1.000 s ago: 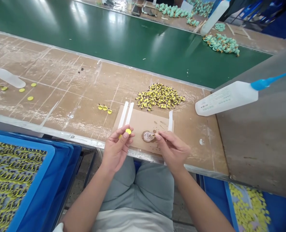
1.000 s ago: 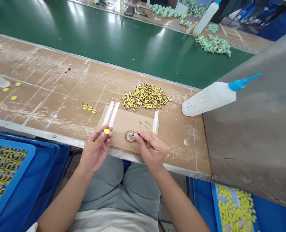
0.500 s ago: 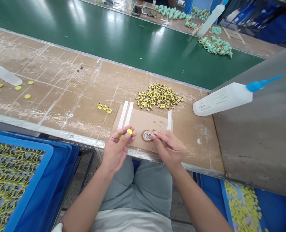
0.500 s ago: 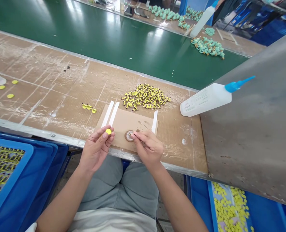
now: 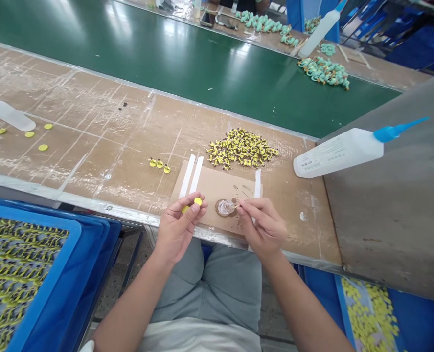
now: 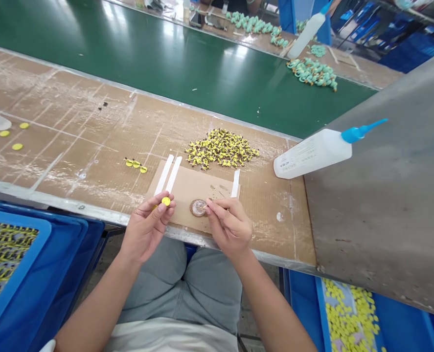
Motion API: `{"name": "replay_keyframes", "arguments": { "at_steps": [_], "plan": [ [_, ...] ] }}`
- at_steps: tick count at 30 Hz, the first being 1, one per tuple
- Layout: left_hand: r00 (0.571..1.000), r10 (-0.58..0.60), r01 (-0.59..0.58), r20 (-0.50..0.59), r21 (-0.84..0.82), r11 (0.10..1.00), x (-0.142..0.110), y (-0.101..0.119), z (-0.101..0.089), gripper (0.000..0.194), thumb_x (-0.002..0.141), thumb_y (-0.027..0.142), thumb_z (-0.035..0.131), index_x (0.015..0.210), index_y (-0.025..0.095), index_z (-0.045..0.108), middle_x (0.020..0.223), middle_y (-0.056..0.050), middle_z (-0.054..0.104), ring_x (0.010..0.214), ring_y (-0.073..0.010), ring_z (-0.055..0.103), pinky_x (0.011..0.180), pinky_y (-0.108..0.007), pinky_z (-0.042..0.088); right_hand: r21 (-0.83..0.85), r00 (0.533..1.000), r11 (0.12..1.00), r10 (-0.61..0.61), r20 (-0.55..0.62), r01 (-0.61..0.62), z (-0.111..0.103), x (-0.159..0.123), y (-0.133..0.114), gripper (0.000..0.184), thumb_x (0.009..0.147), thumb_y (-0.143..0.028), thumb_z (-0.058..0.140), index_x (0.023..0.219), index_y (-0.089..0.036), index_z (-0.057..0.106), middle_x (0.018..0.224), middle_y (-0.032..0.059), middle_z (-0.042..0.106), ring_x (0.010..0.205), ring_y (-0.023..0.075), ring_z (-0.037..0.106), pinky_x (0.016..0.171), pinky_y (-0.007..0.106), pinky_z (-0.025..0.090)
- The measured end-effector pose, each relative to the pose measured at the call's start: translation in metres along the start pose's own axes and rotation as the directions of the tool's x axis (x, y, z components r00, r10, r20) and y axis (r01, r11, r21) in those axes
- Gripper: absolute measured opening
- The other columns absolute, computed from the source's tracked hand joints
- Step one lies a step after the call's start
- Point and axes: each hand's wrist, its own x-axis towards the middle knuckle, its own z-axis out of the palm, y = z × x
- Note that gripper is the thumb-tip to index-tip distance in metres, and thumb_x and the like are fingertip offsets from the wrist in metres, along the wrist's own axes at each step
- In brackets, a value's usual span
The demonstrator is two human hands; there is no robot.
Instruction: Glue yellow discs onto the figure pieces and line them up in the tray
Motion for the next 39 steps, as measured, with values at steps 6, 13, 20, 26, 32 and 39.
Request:
{"name": "replay_keyframes", "arguments": {
  "at_steps": [6, 13, 20, 26, 32, 39],
  "plan": [
    [1.000, -0.003, 0.003, 0.010, -0.008, 1.000, 0.001, 0.000, -0.002, 0.022, 0.077, 0.015, 0.077, 0.099, 0.017, 0.077, 0.096, -0.004, 0.077, 0.083, -0.0105, 0.073, 0.079, -0.014, 0.058, -0.034, 0.995, 0.996, -0.083, 0.063, 0.085, 0.002, 0.002, 0.001, 0.052, 0.078, -0.001, 0.068, 0.120, -0.031, 0.068, 0.094, 0.0053, 0.070, 0.083, 0.0188, 0.065, 0.069, 0.036, 0.054],
    [1.000, -0.012, 0.013, 0.005, -0.012, 1.000, 0.000, 0.001, -0.002, 0.021, 0.077, 0.014, 0.078, 0.098, 0.016, 0.077, 0.097, -0.004, 0.077, 0.084, -0.0106, 0.073, 0.080, -0.013, 0.057, -0.053, 0.989, 0.992, -0.105, 0.101, 0.111, 0.002, 0.005, 0.000, 0.053, 0.077, -0.001, 0.069, 0.120, -0.031, 0.068, 0.090, 0.0045, 0.070, 0.080, 0.0179, 0.065, 0.069, 0.035, 0.053],
    [0.999, -0.045, 0.045, -0.001, -0.012, 0.999, -0.003, 0.003, 0.000, 0.024, 0.077, 0.012, 0.077, 0.100, 0.016, 0.076, 0.100, -0.005, 0.077, 0.087, -0.0100, 0.073, 0.082, -0.013, 0.057, 0.151, 0.972, 0.978, 0.168, -0.161, -0.144, 0.001, 0.005, -0.015, 0.033, 0.078, -0.007, 0.071, 0.102, -0.029, 0.074, 0.088, 0.0028, 0.072, 0.082, 0.0173, 0.066, 0.073, 0.035, 0.055],
    [0.998, -0.061, 0.062, 0.023, -0.028, 0.998, -0.013, -0.004, 0.008, 0.022, 0.078, 0.016, 0.077, 0.099, 0.020, 0.077, 0.098, -0.005, 0.078, 0.085, -0.0118, 0.074, 0.077, -0.014, 0.058, 0.494, 0.796, 0.766, 0.566, -0.214, -0.412, 0.011, 0.005, -0.052, 0.017, 0.082, -0.015, 0.072, 0.095, -0.026, 0.074, 0.093, 0.0013, 0.075, 0.087, 0.0148, 0.070, 0.082, 0.031, 0.057],
    [0.992, -0.100, 0.103, 0.079, -0.041, 0.994, -0.027, -0.011, 0.018, 0.020, 0.080, 0.020, 0.076, 0.100, 0.019, 0.077, 0.096, -0.005, 0.079, 0.083, -0.0121, 0.074, 0.075, -0.016, 0.059, 0.501, 0.875, 0.802, 0.455, -0.163, -0.324, 0.021, 0.008, -0.075, 0.021, 0.083, -0.009, 0.068, 0.098, -0.023, 0.073, 0.097, 0.0042, 0.074, 0.093, 0.0200, 0.071, 0.087, 0.040, 0.058],
    [0.986, -0.122, 0.125, 0.109, -0.022, 0.992, -0.033, -0.014, 0.022, 0.019, 0.085, 0.022, 0.070, 0.104, 0.020, 0.077, 0.091, -0.005, 0.079, 0.084, -0.0116, 0.073, 0.077, -0.015, 0.058, 0.389, 0.931, 0.885, 0.334, -0.146, -0.257, 0.019, 0.005, -0.073, 0.027, 0.081, -0.005, 0.068, 0.100, -0.024, 0.073, 0.099, 0.0055, 0.074, 0.093, 0.0222, 0.071, 0.083, 0.043, 0.061]
  ]
}}
